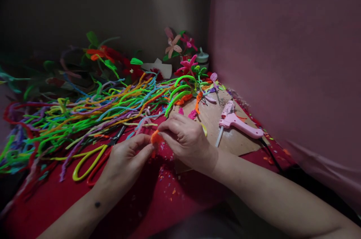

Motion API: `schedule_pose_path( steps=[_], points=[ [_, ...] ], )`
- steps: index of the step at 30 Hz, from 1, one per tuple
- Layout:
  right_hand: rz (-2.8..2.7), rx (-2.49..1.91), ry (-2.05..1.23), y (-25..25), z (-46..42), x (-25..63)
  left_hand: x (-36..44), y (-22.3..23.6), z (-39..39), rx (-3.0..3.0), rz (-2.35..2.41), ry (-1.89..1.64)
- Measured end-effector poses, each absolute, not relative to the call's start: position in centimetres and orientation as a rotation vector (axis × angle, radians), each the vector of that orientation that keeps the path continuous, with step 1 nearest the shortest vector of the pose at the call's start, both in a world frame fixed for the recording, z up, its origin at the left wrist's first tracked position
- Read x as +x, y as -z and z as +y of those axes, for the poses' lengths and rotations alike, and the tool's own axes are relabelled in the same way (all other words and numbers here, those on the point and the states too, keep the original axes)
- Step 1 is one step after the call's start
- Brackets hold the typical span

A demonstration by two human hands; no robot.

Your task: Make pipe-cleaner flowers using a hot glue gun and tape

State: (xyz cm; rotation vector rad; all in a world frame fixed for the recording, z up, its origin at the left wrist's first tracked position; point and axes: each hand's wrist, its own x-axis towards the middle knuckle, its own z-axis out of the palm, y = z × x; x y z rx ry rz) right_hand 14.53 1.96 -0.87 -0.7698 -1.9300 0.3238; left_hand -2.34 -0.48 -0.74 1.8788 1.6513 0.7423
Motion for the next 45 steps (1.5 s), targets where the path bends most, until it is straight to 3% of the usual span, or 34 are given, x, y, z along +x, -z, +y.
schedule_pose_path(
  steps=[10,19,26,45],
  points=[
    [-1.986,-0.763,-0.274,0.9,2.1,14.9,-2.6,0.8,-0.5,1.958,1.668,-0.729],
    [-1.971,-0.771,-0.303,0.7,2.5,15.1,-2.5,0.1,0.6,1.235,1.401,-0.768],
    [-1.975,-0.765,-0.363,0.8,2.7,15.3,-3.2,0.6,0.8,0.989,1.247,-0.676],
    [-1.827,-0.895,-0.570,0.9,3.9,15.3,-3.1,0.0,0.6,1.101,1.270,-0.715]
  ],
)
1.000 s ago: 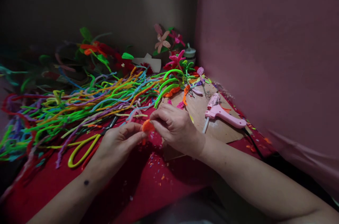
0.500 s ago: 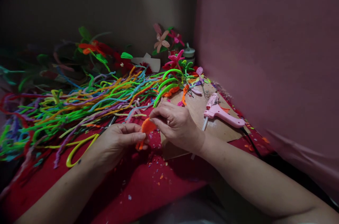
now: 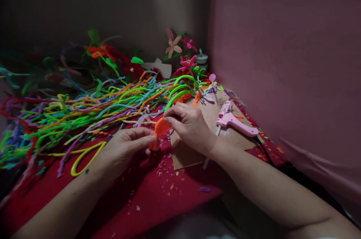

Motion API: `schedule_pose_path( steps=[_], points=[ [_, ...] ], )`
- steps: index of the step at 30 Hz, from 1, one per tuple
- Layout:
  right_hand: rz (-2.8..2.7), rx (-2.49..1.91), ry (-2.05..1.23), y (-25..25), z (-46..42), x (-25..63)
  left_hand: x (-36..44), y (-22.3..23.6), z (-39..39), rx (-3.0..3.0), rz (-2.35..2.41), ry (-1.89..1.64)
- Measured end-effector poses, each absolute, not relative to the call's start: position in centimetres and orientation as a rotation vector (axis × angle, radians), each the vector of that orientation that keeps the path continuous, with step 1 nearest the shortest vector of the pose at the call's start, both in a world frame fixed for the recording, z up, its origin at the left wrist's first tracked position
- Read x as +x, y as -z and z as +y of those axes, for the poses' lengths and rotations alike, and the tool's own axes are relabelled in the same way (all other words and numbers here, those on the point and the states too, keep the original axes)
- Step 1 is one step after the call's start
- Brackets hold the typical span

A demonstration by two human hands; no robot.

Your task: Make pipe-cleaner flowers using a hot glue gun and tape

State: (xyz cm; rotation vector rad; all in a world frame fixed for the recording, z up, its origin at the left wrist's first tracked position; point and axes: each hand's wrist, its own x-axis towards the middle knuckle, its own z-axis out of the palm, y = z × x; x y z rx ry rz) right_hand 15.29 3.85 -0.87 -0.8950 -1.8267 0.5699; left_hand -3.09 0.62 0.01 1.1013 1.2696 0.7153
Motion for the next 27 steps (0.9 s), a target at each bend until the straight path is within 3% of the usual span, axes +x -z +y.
schedule_pose_path(
  steps=[8,16,22,27],
  points=[
    [-1.710,-0.869,-0.919,-0.4,5.6,15.6,-3.0,0.0,0.8,1.173,1.308,-0.829],
    [-1.777,-1.154,-0.656,-2.2,8.1,17.7,-4.4,1.5,2.4,1.737,1.638,-0.980],
    [-2.080,-1.496,-0.322,-2.3,11.1,19.1,-4.7,2.0,2.2,2.492,1.991,-0.469],
    [-2.247,-1.563,-0.224,-1.9,12.7,18.8,-4.3,1.5,1.5,2.614,2.061,-0.101]
  ],
)
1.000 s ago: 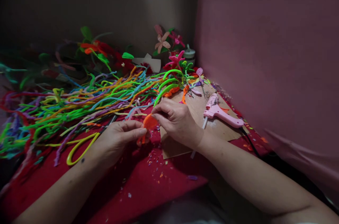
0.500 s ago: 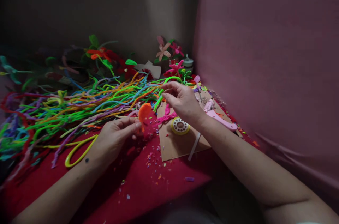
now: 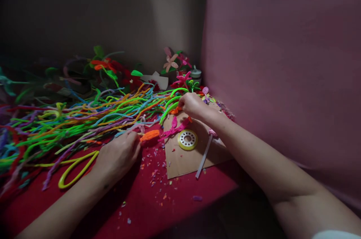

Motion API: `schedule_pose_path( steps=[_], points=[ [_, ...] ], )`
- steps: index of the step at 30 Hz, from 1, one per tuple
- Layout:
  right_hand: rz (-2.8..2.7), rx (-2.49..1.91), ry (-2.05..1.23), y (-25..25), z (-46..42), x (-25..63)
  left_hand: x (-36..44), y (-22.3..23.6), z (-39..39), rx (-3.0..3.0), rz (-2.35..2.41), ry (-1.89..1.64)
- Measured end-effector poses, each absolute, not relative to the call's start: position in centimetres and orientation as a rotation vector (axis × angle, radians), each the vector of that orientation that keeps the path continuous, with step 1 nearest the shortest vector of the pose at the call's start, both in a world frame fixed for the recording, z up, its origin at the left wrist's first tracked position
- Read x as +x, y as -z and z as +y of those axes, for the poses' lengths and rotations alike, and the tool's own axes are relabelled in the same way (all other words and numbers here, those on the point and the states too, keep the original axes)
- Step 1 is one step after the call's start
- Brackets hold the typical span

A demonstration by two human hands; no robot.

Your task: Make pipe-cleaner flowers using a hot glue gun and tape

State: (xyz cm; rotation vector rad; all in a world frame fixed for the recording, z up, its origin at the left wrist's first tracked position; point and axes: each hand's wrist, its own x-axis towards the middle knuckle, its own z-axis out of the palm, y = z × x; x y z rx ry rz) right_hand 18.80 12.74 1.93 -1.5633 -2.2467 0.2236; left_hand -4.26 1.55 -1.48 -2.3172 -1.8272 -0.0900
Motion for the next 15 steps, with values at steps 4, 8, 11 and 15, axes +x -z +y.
schedule_pose_path(
  steps=[4,8,11,15],
  points=[
    [-2.318,-1.553,-0.184,-1.5,13.5,19.3,-4.4,1.4,1.6,-2.372,-1.847,0.066],
    [-2.429,-1.520,-0.143,-0.6,13.3,20.3,-4.4,1.1,1.5,-2.416,-1.846,0.055],
    [-2.540,-1.439,-0.123,0.1,12.9,20.7,-4.3,0.7,1.2,-2.415,-1.834,0.084],
    [-2.618,-1.310,-0.111,0.6,12.8,21.1,-4.3,0.4,0.8,-2.360,-1.809,0.208]
  ],
)
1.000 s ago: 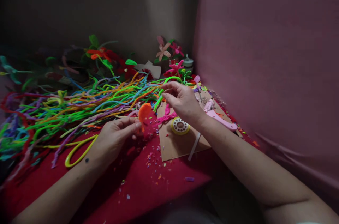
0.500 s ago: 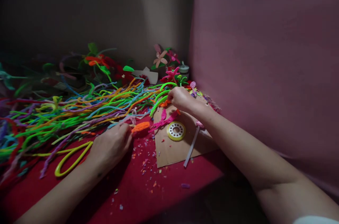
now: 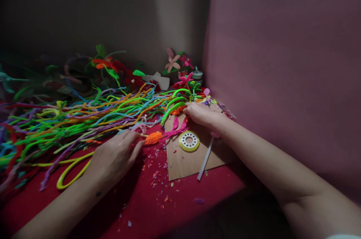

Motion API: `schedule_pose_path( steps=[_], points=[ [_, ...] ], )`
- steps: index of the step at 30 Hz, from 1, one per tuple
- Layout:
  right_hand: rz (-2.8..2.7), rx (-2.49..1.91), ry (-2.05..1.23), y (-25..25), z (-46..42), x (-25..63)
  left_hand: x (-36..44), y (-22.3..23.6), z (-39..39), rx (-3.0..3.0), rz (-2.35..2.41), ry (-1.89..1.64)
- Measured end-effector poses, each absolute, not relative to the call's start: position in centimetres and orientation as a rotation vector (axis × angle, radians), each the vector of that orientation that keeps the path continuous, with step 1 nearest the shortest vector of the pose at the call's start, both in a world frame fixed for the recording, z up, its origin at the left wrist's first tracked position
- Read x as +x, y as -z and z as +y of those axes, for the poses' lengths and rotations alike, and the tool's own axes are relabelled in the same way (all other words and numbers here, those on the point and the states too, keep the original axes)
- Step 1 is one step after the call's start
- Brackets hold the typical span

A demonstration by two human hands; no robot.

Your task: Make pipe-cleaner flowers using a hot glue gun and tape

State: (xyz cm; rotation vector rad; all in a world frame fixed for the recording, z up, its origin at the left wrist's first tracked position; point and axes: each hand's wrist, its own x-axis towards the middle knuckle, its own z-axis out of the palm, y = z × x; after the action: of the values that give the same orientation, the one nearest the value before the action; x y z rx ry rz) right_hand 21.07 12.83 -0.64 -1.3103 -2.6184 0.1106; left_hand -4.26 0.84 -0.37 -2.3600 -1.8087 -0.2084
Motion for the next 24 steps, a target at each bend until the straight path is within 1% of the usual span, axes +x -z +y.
schedule_pose_path(
  steps=[4,6,9,11,12,14,15,18,21,23,24],
  points=[
    [-2.628,-1.198,-0.150,0.9,13.4,21.9,-4.5,0.6,0.8,-2.346,-1.794,0.313],
    [-2.567,-1.163,-0.174,0.9,13.6,22.3,-4.7,0.8,0.8,-2.347,-1.782,0.423],
    [-2.416,-1.124,-0.203,0.7,13.2,22.2,-4.8,1.1,0.8,-2.394,-1.740,0.747],
    [-2.327,-1.074,-0.281,0.2,12.3,21.4,-4.7,1.0,0.6,-2.480,-1.752,1.007],
    [-2.281,-1.027,-0.357,-0.1,11.8,20.9,-4.5,0.9,0.5,-2.540,-1.798,1.134],
    [-2.040,-0.785,-0.831,-0.7,10.5,19.7,-4.0,0.6,0.2,-2.664,-1.993,1.374],
    [-1.953,-0.687,-0.984,-1.1,10.0,19.1,-3.7,0.4,0.1,-2.719,-2.126,1.486],
    [-1.798,-0.517,-1.206,-1.7,8.7,17.8,-3.1,0.0,-0.2,-2.830,-2.461,1.797],
    [-1.778,-0.479,-1.188,-1.6,8.1,17.2,-3.0,0.0,0.0,-2.847,-2.609,2.118],
    [-1.953,-0.501,-0.993,-1.1,7.6,16.8,-3.0,0.2,0.2,-2.825,-2.669,2.355],
    [-2.096,-0.505,-0.819,-0.7,7.3,16.5,-3.1,0.4,0.3,-2.817,-2.698,2.456]
  ],
)
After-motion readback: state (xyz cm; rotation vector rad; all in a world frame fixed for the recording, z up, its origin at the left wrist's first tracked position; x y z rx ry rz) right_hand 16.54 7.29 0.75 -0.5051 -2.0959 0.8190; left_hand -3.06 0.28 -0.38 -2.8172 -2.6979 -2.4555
